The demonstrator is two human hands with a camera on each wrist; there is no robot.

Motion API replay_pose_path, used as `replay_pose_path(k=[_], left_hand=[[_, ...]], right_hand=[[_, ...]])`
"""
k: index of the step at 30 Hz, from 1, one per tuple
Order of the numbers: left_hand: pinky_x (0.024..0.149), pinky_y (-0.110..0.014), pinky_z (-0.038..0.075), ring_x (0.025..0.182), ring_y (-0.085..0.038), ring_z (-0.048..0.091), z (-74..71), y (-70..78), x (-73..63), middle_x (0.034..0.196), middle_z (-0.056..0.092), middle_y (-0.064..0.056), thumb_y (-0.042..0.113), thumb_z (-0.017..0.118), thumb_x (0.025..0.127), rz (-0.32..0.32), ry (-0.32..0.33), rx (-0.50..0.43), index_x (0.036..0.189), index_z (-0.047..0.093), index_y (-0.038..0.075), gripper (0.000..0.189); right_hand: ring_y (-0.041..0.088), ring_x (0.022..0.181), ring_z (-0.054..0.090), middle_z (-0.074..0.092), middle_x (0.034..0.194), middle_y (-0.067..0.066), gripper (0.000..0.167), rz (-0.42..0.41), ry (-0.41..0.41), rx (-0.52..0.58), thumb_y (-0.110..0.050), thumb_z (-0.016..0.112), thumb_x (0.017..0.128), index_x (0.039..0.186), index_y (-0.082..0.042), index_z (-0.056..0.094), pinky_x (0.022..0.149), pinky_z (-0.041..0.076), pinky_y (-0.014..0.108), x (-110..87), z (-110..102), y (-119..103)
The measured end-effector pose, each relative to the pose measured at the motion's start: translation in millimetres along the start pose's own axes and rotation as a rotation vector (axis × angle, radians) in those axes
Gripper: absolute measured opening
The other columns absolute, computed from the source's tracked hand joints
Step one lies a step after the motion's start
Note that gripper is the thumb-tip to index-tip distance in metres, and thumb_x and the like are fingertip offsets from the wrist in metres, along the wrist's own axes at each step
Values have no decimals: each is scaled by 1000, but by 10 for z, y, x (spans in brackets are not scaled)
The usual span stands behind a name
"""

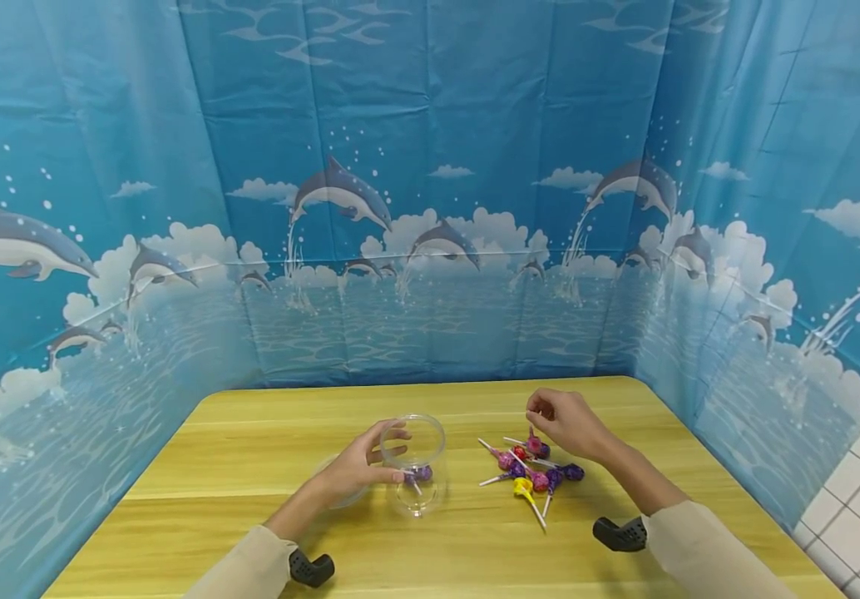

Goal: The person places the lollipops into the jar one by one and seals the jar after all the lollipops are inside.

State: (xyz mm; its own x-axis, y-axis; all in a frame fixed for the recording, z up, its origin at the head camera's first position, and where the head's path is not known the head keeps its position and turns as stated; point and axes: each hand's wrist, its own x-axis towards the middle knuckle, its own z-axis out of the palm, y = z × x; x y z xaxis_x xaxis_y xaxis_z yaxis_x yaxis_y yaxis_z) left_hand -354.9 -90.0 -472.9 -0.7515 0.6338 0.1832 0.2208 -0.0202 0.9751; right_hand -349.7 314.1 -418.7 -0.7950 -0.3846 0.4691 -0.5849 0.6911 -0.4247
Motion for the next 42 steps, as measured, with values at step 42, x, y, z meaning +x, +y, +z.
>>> replay_pose_path(k=[42], left_hand=[[105,-46,49,145,-47,35,-20,-2,-1,151,44,-12,17,79,95,12,-15,48,159,37,19,77]], right_hand=[[19,74,63,68,91,2,12,17,25,315,-16,65,104,104,-5,69,66,52,33,515,80,-688]])
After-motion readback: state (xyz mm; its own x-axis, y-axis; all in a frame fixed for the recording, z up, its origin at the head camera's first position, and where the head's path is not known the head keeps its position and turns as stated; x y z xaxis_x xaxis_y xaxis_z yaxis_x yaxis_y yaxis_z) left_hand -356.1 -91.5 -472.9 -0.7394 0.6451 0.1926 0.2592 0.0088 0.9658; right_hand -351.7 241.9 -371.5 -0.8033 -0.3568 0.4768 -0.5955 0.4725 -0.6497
